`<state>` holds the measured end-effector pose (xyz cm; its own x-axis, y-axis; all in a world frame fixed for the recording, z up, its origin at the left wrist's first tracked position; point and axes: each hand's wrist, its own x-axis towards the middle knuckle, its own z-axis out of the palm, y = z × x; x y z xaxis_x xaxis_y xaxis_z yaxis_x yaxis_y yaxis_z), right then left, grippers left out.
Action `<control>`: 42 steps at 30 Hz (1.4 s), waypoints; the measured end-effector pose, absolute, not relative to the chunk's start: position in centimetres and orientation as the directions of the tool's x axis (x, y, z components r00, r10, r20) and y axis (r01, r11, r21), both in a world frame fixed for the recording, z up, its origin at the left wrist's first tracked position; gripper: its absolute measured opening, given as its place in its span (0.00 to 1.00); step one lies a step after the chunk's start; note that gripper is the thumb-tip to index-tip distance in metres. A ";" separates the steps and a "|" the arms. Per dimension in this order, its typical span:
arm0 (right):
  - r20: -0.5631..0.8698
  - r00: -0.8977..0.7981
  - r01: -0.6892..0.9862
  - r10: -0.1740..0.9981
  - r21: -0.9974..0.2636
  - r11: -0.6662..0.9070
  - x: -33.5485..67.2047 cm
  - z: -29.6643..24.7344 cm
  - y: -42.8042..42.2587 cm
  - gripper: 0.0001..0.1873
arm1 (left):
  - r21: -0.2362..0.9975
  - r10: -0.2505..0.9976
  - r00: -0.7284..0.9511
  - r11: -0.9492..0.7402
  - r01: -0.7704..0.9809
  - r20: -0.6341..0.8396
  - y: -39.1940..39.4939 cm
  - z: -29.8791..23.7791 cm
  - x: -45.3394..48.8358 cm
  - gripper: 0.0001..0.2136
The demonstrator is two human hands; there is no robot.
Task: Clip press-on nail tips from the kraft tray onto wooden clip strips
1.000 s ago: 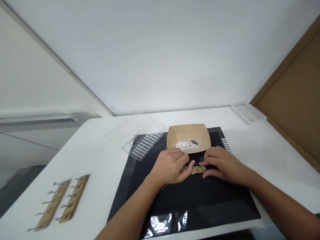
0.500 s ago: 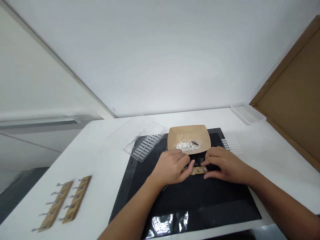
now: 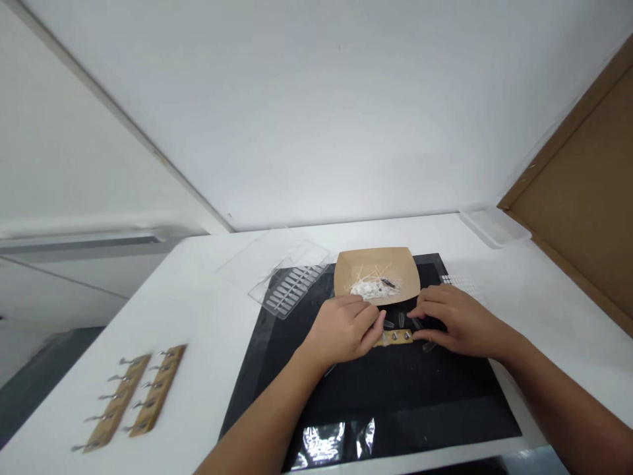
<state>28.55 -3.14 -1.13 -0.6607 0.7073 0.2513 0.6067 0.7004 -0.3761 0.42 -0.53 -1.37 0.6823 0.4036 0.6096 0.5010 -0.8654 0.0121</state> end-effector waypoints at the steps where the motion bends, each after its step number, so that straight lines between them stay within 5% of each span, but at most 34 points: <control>1: 0.249 -0.658 0.612 0.711 -0.373 0.697 28.6 -1.0 -3.1 0.12 | 0.009 0.404 0.682 -0.864 0.504 0.609 -0.5 -1.4 0.4 0.16; 19: 0.257 -0.592 0.718 0.764 -0.263 0.644 29.8 -0.5 -2.0 0.12 | 0.006 0.382 0.696 -0.879 0.477 0.608 -0.5 -1.5 0.5 0.17; 31: 0.223 -0.205 0.975 0.953 -0.034 0.218 34.1 -0.6 -0.8 0.18 | -0.002 0.374 0.698 -0.881 0.473 0.611 -0.6 -1.6 0.6 0.17; 42: 0.069 -0.118 0.992 0.991 -0.044 0.121 33.8 -1.6 -1.1 0.19 | -0.015 0.374 0.704 -0.878 0.479 0.604 -0.6 -1.7 0.6 0.17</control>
<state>33.81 -1.08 -1.64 -0.1181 0.9906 0.0692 0.9916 0.1213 -0.0443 0.62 -0.61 -1.67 0.7037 0.3736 0.6044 0.4787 -0.8779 -0.0146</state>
